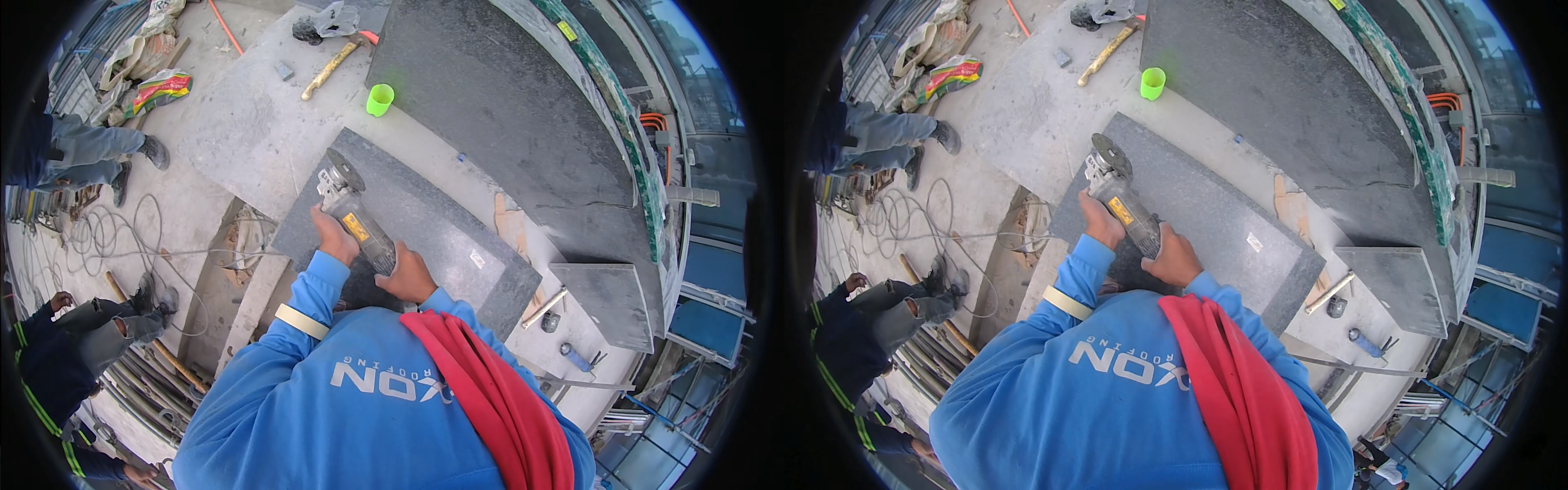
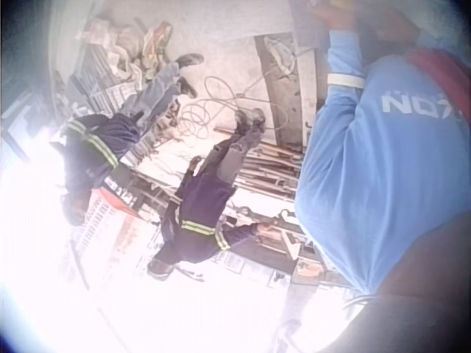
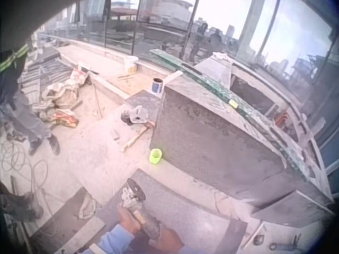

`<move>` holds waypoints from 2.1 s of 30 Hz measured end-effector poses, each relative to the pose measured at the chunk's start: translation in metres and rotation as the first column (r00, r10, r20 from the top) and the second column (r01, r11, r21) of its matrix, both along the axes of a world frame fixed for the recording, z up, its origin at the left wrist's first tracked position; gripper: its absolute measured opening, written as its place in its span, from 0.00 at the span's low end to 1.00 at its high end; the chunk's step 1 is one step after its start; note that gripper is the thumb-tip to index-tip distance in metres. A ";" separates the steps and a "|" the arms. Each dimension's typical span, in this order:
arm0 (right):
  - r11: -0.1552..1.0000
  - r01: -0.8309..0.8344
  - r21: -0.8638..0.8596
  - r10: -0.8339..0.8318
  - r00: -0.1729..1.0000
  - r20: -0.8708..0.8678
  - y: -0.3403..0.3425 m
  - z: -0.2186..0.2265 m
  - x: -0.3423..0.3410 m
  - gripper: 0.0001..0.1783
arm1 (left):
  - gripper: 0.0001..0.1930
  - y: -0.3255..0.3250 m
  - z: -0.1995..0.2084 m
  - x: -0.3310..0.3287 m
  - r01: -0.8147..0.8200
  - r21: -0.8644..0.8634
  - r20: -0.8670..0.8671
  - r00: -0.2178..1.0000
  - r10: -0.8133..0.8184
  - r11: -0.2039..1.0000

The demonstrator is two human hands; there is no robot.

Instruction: The person uses an angle grinder to cut a dark stone slab on a rooftop construction site. The person holds the tool with both hands and guides it along the slab surface, generating dust. Other workers are visible nearby.

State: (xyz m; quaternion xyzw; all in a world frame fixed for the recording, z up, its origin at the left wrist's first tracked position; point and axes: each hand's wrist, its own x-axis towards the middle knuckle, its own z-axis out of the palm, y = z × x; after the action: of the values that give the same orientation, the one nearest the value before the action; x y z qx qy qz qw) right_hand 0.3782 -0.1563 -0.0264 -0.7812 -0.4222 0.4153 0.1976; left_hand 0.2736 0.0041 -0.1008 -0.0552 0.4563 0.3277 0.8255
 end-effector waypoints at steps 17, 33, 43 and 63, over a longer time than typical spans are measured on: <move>0.995 0.101 -0.013 -0.098 0.985 0.145 0.055 -0.059 0.024 0.34 | 0.50 -0.063 -0.019 -0.019 0.538 0.048 -0.072 0.842 -0.534 0.841; 0.992 0.040 0.122 -0.054 0.993 0.110 0.039 -0.036 0.005 0.45 | 0.30 -0.038 -0.029 0.004 0.431 0.313 0.015 0.889 -0.459 0.846; 0.993 -0.113 -0.016 0.113 0.994 0.003 0.018 -0.044 0.042 0.46 | 0.23 -0.070 -0.030 0.031 0.375 0.252 -0.154 0.926 -0.345 0.892; 0.989 -0.132 -0.070 0.133 0.991 0.000 -0.044 -0.047 0.053 0.41 | 0.26 -0.139 -0.049 0.039 0.419 0.237 -0.289 0.892 -0.348 0.876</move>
State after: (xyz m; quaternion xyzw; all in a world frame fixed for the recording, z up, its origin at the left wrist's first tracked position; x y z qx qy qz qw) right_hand 0.4310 -0.2003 -0.0738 -0.7587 -0.4588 0.4403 0.1412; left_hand 0.3127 -0.1348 -0.1494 0.1995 0.4999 0.2245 0.8123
